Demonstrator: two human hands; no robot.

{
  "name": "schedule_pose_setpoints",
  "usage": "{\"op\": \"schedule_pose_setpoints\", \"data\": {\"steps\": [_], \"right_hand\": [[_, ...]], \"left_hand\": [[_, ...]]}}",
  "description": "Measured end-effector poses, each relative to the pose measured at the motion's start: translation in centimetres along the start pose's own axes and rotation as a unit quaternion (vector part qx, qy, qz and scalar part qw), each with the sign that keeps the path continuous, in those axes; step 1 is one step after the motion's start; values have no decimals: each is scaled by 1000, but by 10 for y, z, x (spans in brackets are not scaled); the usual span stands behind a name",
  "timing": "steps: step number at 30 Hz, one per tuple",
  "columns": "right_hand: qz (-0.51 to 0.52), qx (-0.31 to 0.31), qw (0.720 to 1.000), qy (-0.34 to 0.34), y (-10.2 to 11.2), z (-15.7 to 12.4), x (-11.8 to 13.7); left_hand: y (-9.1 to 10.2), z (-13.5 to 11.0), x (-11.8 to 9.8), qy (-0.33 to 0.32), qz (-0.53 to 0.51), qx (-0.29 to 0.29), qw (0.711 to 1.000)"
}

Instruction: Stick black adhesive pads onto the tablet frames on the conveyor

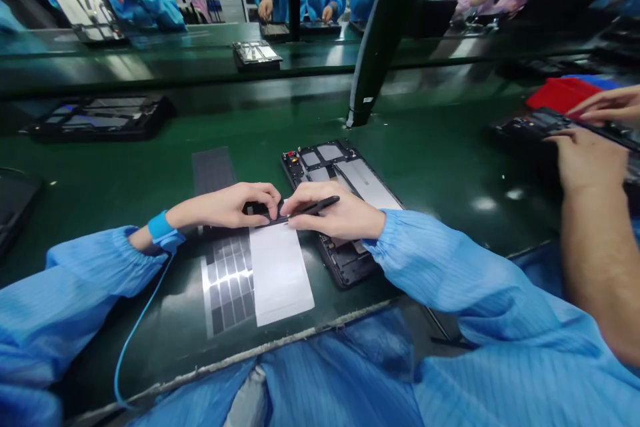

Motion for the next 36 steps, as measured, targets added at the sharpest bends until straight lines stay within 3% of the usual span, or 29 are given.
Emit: {"op": "schedule_pose_setpoints", "data": {"steps": [4,7,21,24,26,29,32,34,36], "right_hand": [[36,-46,997,-60,-5,1,-11],[25,-85,994,-58,-6,3,-13],[-33,-116,991,-51,-10,7,-9],[8,-114,991,-74,-7,5,-8],[48,-147,984,-91,0,-1,-10],[84,-257,956,-113,13,-13,-18],[98,-312,937,-125,16,-21,-26],[95,-312,939,-109,13,-21,-27],[89,-306,944,-88,11,-19,-25]], "left_hand": [[-2,1,0,22,11,-14,1000],[-4,1,0,21,16,-17,999],[-5,2,2,21,25,-20,999],[-4,1,3,27,23,-30,999],[-3,0,2,28,24,-37,999],[-4,0,-3,19,45,-44,998],[-6,3,-11,14,82,-122,989],[-9,6,-17,-1,79,-198,977],[-16,9,-21,-25,58,-235,970]]}}
Point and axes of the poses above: each hand's wrist, its own z-axis towards the middle knuckle, its own y-axis out of the back of the hand, x = y × z, the point moved 4 cm from there along z, towards the middle knuckle, and after that the axes turned 5 degrees about -y, right-handed, at the moved point
